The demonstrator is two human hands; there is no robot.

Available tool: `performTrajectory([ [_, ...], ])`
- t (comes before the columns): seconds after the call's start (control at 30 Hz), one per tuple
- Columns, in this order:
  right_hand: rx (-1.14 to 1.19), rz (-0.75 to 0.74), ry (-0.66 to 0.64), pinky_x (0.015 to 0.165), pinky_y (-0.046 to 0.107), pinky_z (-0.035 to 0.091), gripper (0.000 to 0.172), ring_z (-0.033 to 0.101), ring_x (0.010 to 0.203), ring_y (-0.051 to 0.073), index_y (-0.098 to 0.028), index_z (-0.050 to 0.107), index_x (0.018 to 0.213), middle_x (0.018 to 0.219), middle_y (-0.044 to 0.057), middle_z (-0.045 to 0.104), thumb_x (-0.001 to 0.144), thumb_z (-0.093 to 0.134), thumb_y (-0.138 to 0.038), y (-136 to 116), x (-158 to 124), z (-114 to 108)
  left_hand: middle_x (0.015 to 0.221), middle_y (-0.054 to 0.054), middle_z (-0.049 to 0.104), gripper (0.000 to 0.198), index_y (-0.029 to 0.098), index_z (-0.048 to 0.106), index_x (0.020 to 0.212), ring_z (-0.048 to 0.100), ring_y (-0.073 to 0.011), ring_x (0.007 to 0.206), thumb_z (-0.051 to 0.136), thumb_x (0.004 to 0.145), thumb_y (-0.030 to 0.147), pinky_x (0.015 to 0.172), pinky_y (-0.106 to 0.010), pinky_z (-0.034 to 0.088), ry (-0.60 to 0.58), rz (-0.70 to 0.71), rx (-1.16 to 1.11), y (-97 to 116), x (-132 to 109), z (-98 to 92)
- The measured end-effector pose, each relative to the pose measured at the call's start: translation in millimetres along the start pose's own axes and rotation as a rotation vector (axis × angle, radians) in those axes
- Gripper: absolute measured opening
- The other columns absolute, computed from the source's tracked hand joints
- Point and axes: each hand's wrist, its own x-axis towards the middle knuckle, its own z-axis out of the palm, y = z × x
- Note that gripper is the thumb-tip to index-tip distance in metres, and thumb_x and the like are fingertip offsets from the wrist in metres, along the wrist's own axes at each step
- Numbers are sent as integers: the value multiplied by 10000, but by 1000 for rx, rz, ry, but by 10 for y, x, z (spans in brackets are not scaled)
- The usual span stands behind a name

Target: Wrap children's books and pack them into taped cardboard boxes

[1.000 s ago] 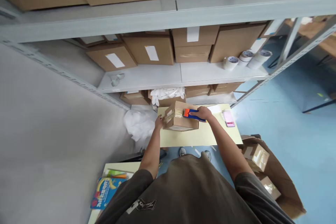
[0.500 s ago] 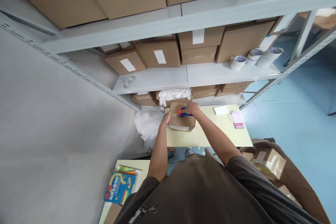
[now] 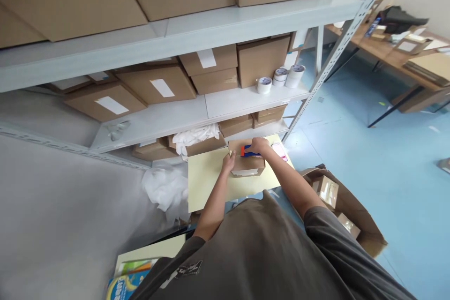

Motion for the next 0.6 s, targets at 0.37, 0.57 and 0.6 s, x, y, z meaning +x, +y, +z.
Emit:
performTrajectory([
  [0.37, -13, 62, -19, 699, 317, 480, 616, 744, 846, 301, -171, 805, 794, 858, 139, 791, 679, 831, -775, 1896, 47, -177, 1125, -150, 812, 533, 203, 772, 1119, 712, -331, 1189, 435, 1076, 614, 1003, -356, 511, -35, 24, 17, -3, 178, 102],
  [0.57, 42, -7, -32, 702, 303, 472, 684, 732, 848, 278, -181, 808, 827, 878, 116, 795, 724, 742, -853, 1754, 123, 25, 1220, -158, 807, 567, 166, 790, 1204, 702, -325, 1254, 484, 1060, 621, 1036, -357, 524, -60, 5, -105, -256, 275, -252],
  [0.6, 48, -39, -30, 707, 297, 473, 708, 734, 863, 276, -180, 812, 855, 897, 115, 799, 737, 719, -871, 1582, 154, 79, 1243, -158, 803, 576, 157, 786, 1234, 706, -312, 1255, 479, 1066, 614, 1027, -346, 531, -52, -2, -128, -332, 292, -359],
])
